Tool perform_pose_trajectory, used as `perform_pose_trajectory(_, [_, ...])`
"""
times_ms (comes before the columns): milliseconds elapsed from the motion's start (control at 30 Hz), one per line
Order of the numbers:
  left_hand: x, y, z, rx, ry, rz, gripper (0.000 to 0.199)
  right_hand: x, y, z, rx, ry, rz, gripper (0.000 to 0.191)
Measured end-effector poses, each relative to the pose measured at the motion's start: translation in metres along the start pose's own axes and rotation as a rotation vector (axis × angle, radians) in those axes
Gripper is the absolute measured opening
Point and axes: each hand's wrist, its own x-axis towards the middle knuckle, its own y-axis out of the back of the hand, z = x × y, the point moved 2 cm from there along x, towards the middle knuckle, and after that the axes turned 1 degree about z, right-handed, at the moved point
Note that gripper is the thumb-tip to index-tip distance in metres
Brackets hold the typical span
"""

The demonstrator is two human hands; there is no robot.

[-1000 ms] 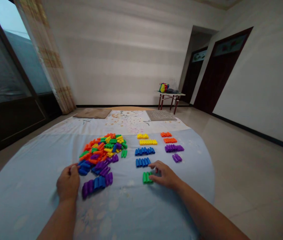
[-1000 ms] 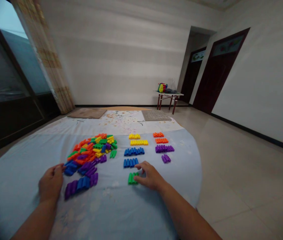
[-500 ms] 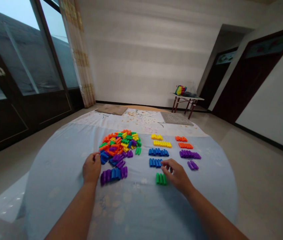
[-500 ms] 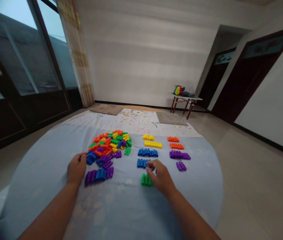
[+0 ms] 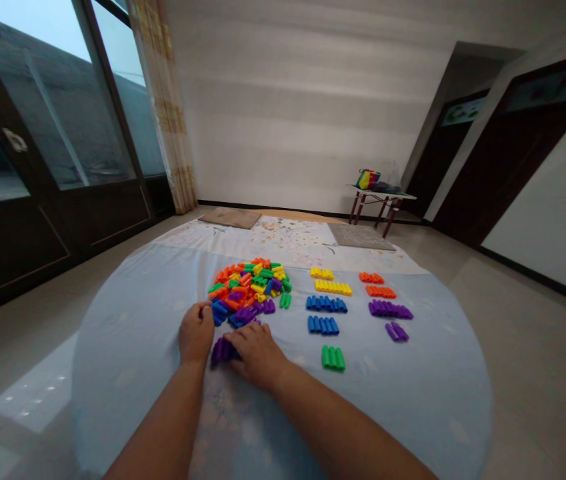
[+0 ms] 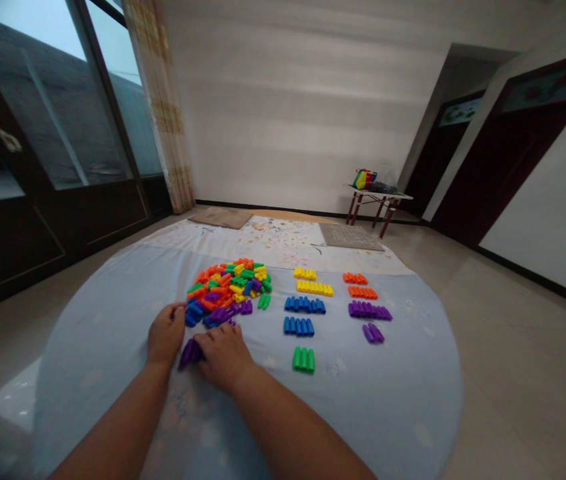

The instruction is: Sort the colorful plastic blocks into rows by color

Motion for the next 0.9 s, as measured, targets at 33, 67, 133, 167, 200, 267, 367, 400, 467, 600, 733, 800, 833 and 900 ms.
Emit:
perform_pose_trajectory(33, [0.0,0.0,0.0,-0.001,0.001,-0.002,0.031,-0.002,0.003,0.004,-0.019,-0.005,-0.02,0.048])
perform_pose_trajectory(67, [0.0,0.0,0.0,-0.002,0.002,-0.004,0.031,-0.005,0.006,0.009,-0.035,-0.013,-0.033,0.047])
perform_pose_trajectory(133, [-0.001,0.0,0.001,-0.007,0.003,-0.006,0.031,-0.013,0.015,0.023,-0.052,-0.044,-0.034,0.05])
perform_pose_trajectory(167, [-0.002,0.0,0.001,-0.009,0.005,-0.005,0.031,-0.016,0.019,0.03,-0.049,-0.073,-0.016,0.052])
perform_pose_trajectory(200, [-0.002,0.0,0.002,-0.01,0.008,-0.002,0.031,-0.019,0.024,0.038,-0.032,-0.113,0.009,0.054])
perform_pose_trajectory(267, [-0.002,0.0,0.003,-0.011,0.012,0.001,0.031,-0.022,0.031,0.053,0.041,-0.212,0.074,0.057])
perform_pose_trajectory(367, [-0.002,0.0,0.004,-0.006,0.013,0.004,0.029,-0.022,0.039,0.068,0.184,-0.324,0.171,0.054])
perform_pose_trajectory(400, [-0.002,0.0,0.004,-0.003,0.012,0.004,0.029,-0.022,0.04,0.071,0.217,-0.336,0.194,0.051])
perform_pose_trajectory(467, [-0.002,0.0,0.004,0.002,0.012,0.005,0.029,-0.021,0.04,0.077,0.245,-0.331,0.228,0.044])
perform_pose_trajectory(600, [-0.001,0.0,0.003,0.009,0.008,0.002,0.028,-0.025,0.04,0.084,0.196,-0.312,0.251,0.031])
perform_pose_trajectory(733, [-0.001,0.002,0.004,0.011,0.004,0.003,0.028,-0.026,0.04,0.08,0.112,-0.325,0.199,0.029])
perform_pose_trajectory(800, [-0.002,0.003,0.006,0.014,-0.001,0.001,0.028,-0.022,0.039,0.073,0.068,-0.319,0.154,0.034])
perform_pose_trajectory(833, [-0.002,0.003,0.007,0.016,-0.005,-0.001,0.028,-0.019,0.037,0.07,0.045,-0.32,0.126,0.038])
perform_pose_trajectory(900, [-0.002,0.004,0.008,0.02,-0.016,-0.003,0.028,-0.013,0.032,0.065,-0.002,-0.339,0.072,0.043])
